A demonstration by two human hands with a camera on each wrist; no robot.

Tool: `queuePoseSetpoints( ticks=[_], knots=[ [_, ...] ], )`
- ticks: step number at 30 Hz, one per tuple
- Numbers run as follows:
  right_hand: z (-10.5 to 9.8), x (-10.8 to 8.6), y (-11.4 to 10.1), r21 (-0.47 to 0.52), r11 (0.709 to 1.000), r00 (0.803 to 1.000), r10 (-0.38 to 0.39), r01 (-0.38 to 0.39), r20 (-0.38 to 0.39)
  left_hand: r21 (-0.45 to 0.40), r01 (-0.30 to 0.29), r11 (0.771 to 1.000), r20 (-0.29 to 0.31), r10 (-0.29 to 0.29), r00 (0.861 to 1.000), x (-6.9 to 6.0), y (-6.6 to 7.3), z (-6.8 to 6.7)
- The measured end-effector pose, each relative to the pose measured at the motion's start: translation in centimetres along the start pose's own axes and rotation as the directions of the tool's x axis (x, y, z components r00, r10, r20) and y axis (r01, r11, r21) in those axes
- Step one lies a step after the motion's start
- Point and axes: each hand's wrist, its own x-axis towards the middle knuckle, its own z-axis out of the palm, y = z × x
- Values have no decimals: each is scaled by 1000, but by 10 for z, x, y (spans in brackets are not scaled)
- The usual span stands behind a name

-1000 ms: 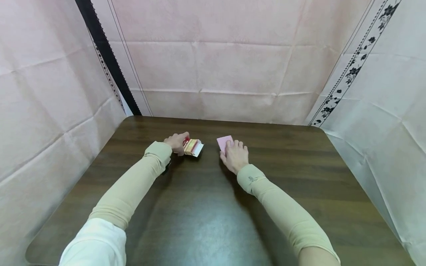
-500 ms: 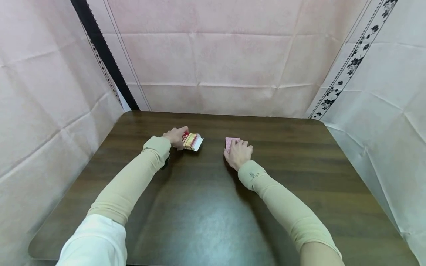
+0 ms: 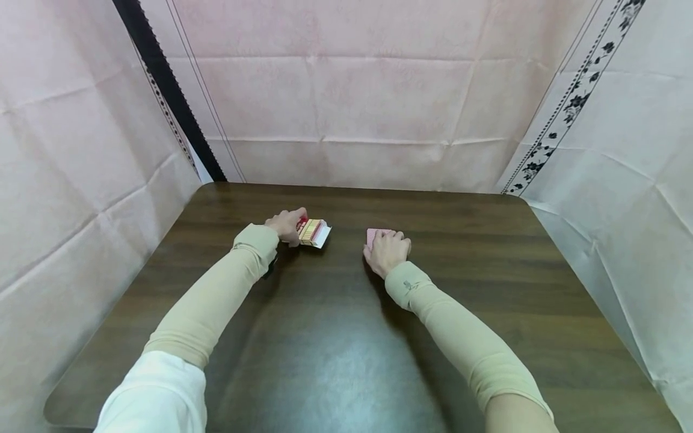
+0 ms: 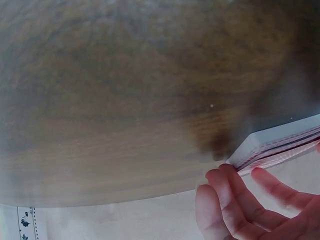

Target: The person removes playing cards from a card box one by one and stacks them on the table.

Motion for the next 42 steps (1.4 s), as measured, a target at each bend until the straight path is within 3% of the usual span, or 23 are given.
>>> queuePoseSetpoints(
  ticks=[27, 34, 37, 39, 42],
  knots=[
    [-5, 0, -6, -14, 999, 995, 30, -29, 90, 23, 8, 1000, -6, -8, 1000, -2, 2, -3],
    [-7, 1, -4, 43, 998, 993, 49, -53, 107, 24, 0, 1000, 6, 0, 1000, 0, 3, -1],
    [-9, 4, -1, 85, 996, 999, 9, -13, 40, 27, -5, 1000, 3, 5, 1000, 3, 3, 0],
    [-10, 6, 0, 118, 991, 998, -55, 57, -20, 26, -5, 1000, -2, 5, 1000, 4, 4, 0],
    [-15, 9, 0, 164, 962, 974, -203, 217, -99, 22, 1, 1000, -7, -1, 1000, 4, 5, 0]
  ],
)
